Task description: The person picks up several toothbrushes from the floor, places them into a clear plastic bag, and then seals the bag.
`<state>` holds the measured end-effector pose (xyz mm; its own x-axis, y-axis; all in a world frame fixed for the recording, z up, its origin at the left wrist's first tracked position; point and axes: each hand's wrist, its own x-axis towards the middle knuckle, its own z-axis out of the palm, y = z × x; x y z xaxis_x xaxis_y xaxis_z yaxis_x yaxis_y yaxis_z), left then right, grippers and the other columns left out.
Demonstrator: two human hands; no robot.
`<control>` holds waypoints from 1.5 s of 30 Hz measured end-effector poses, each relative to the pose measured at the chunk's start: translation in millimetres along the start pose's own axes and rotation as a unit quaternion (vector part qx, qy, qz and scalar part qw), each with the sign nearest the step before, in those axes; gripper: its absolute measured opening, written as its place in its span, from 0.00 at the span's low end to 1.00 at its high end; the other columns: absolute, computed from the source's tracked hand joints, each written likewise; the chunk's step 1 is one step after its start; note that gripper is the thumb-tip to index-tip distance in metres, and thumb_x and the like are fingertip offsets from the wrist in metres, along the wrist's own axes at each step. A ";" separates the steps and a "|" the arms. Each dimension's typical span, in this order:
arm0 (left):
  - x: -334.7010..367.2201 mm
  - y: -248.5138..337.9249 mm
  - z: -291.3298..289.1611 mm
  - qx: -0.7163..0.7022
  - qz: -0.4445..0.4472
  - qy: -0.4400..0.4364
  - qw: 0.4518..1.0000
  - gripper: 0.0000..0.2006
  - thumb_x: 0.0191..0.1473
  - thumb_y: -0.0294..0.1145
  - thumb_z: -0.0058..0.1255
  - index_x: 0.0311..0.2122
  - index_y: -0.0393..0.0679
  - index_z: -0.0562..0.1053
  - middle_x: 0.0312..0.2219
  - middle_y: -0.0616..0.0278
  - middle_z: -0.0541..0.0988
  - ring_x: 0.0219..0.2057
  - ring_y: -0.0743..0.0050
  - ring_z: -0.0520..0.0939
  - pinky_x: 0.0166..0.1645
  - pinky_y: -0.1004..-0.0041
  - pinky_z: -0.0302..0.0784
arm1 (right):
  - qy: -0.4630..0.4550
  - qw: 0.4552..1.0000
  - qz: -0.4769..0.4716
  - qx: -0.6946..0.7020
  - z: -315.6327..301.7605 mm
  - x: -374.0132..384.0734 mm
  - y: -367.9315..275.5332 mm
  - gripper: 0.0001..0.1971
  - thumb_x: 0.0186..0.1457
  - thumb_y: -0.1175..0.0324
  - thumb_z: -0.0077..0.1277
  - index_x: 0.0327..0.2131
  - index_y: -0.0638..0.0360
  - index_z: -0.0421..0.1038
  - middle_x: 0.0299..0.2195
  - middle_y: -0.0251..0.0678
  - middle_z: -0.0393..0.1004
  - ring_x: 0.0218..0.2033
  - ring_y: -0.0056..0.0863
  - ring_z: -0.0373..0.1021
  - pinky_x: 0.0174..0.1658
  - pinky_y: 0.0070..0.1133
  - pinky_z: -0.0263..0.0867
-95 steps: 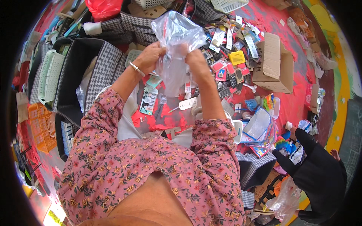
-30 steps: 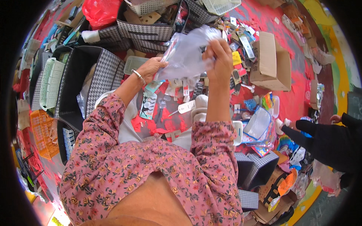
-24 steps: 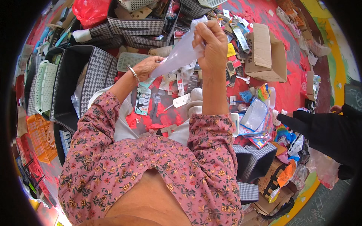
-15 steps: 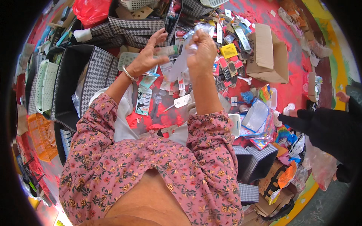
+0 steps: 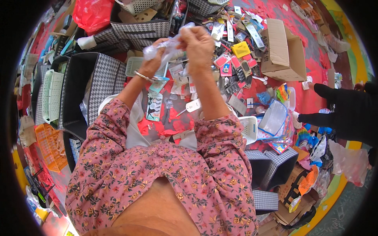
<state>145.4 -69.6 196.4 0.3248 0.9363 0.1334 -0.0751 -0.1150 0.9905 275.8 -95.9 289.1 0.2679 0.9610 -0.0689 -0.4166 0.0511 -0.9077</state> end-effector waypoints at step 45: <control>-4.9 28.0 -7.1 -0.446 -0.224 -0.101 0.861 0.10 0.45 0.26 0.36 0.35 0.39 0.63 0.16 0.66 0.62 0.23 0.72 0.66 0.40 0.73 0.64 | -0.021 0.983 0.179 0.028 -18.8 14.6 34.0 0.09 0.49 0.71 0.34 0.17 0.56 0.56 0.10 0.24 0.52 0.08 0.15 0.47 0.22 0.21 0.59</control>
<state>135.0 -75.0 223.2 0.6593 0.7340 -0.1627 -0.5649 0.6264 0.5370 281.9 -85.3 249.5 0.0592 0.9305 -0.3615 -0.5243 -0.2792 -0.8045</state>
